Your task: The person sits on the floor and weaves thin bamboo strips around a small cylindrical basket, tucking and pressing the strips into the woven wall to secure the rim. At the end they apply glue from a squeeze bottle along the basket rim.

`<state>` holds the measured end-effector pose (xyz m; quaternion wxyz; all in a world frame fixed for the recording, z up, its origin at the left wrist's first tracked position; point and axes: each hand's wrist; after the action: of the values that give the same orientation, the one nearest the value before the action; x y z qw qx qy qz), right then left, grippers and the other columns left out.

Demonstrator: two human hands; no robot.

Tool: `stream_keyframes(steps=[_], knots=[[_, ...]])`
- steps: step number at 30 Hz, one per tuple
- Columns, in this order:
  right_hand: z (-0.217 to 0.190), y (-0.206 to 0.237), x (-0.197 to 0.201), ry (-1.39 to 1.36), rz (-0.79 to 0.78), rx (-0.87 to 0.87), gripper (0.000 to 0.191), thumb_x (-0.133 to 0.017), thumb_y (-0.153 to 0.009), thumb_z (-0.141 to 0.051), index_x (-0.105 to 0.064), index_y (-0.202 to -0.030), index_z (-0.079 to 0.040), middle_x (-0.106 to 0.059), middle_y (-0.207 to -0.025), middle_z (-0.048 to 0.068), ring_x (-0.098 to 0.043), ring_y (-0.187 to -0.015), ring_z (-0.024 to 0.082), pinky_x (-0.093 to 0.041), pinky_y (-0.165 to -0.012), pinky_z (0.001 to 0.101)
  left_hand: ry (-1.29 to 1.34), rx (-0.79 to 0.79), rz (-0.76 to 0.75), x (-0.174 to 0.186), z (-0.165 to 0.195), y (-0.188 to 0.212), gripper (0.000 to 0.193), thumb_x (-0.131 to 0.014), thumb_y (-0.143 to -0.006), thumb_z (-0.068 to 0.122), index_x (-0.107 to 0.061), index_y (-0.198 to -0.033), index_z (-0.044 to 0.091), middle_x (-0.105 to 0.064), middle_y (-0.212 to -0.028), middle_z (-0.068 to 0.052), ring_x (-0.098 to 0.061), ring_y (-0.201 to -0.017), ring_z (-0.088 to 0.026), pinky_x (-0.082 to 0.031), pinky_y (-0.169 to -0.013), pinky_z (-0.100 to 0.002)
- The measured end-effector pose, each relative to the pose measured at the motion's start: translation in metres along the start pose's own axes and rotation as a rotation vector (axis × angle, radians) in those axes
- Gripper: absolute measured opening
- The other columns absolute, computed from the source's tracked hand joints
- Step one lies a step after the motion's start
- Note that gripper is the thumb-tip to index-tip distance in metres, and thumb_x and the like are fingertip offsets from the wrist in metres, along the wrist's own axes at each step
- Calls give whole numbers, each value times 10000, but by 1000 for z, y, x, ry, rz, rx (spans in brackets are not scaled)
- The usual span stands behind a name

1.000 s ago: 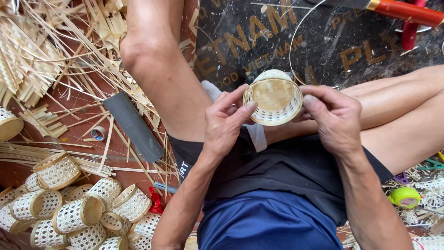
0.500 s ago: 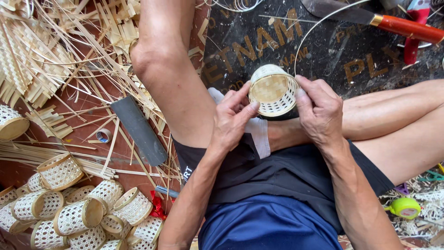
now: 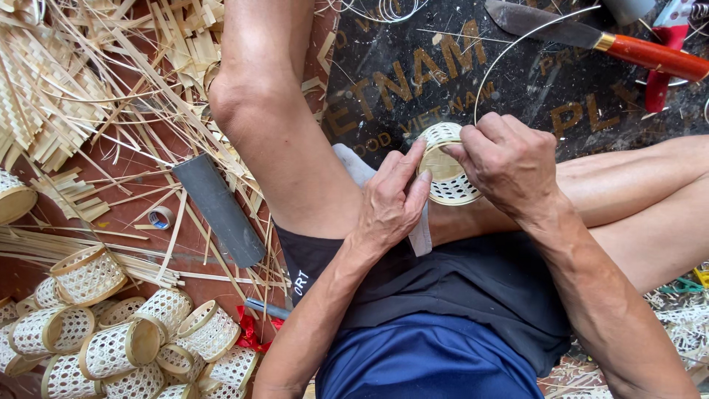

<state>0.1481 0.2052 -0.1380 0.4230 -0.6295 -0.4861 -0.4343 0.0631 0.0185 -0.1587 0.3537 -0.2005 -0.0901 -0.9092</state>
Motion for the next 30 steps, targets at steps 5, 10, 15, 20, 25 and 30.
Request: stream_keyframes(steps=[5, 10, 15, 20, 25, 30], knots=[[2, -1, -4, -49, 20, 26, 326, -827, -891, -241, -561, -780, -87, -493, -764, 39, -551, -690, 203, -441, -563, 356, -68, -66, -39, 1, -1, -2, 492, -674, -934, 29, -565, -1414, 24, -573, -903, -112, -608, -737, -261, -508, -670, -396], [-1, -4, -1, -62, 36, 48, 334, -822, -903, -239, -557, -772, -81, -497, -757, 41, -550, -673, 201, -445, -556, 353, -99, -77, -92, 8, -2, -3, 465, -681, -929, 44, -595, -1386, 44, -585, -886, -109, -622, -722, -270, -513, -656, -402], [-1, -15, 13, -62, 14, 35, 349, -831, -894, -279, -594, -746, -71, -549, -742, 62, -599, -681, 227, -477, -569, 367, 22, -26, -84, 10, -2, -3, 468, -704, -951, 79, -602, -1406, 36, -566, -864, -91, -598, -713, -214, -508, -662, -355], [25, -3, 30, -416, 113, -232, 191, -715, -1005, -182, -695, -1070, -4, -666, -964, 131, -682, -843, 289, -550, -717, 376, 175, 259, -99, 13, -3, 6, 419, -739, -926, 137, -671, -1328, 38, -575, -790, -36, -546, -622, -108, -486, -586, -295], [21, 21, -3, -25, -173, -272, 279, -819, -847, -295, -712, -932, -51, -665, -864, 116, -685, -725, 311, -530, -593, 413, 273, 323, -41, 13, -10, 15, 342, -677, -987, 112, -671, -1312, 6, -603, -863, -38, -629, -703, -90, -542, -641, -249], [18, 29, 2, -66, -51, -214, 108, -756, -989, -105, -665, -941, -72, -656, -880, 100, -683, -788, 278, -535, -676, 389, 691, 409, 117, 26, -15, 27, 300, -570, -1045, 41, -640, -1324, -45, -598, -992, -63, -666, -786, -125, -590, -734, -257]])
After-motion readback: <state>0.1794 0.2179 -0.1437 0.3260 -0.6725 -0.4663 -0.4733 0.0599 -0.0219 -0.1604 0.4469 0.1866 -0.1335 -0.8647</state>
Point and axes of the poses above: each hand's wrist, its own y-axis away from the middle knuckle, its own x-axis out of the back of the hand, z = x × y
